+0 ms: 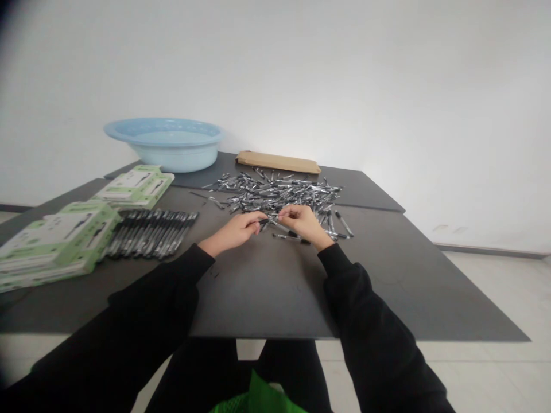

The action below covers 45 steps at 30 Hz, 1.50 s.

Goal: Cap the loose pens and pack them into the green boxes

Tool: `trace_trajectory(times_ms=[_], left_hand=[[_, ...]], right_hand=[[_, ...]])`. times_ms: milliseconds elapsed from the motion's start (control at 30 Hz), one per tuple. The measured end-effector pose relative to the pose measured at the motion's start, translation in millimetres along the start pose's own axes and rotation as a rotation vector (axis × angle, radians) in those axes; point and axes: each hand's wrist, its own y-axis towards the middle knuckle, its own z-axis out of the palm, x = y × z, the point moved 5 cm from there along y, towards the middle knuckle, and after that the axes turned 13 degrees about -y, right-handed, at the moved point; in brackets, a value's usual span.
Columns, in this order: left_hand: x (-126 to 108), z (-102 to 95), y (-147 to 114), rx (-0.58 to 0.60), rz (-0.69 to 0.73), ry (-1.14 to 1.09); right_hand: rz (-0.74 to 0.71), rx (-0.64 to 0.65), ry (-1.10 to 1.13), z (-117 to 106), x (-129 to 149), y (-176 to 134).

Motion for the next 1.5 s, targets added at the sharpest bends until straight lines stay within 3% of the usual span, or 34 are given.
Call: trace_trajectory(times_ms=[467, 667, 900, 1200, 1500], left_hand=[[-5, 3.3, 1, 0.005, 0.022, -0.006], [-5, 4.1, 3, -0.053, -0.006, -0.29], [-17, -3.3, 3, -0.029, -0.004, -0.032], [-15, -1.2, 4, -0.018, 0.0, -0.18], [-15, 19.4, -5, 0.051, -0.332, -0.637]], right_hand=[[0.023, 0.05, 0.041, 6, 1, -2], [0.06, 0.001, 0.383, 8, -8, -1], [0.087, -0.004, 0.504, 14, -1, -2], [0.082, 0.01, 0.508, 13, 8, -3], [0.064, -0.005, 0.533, 17, 12, -6]])
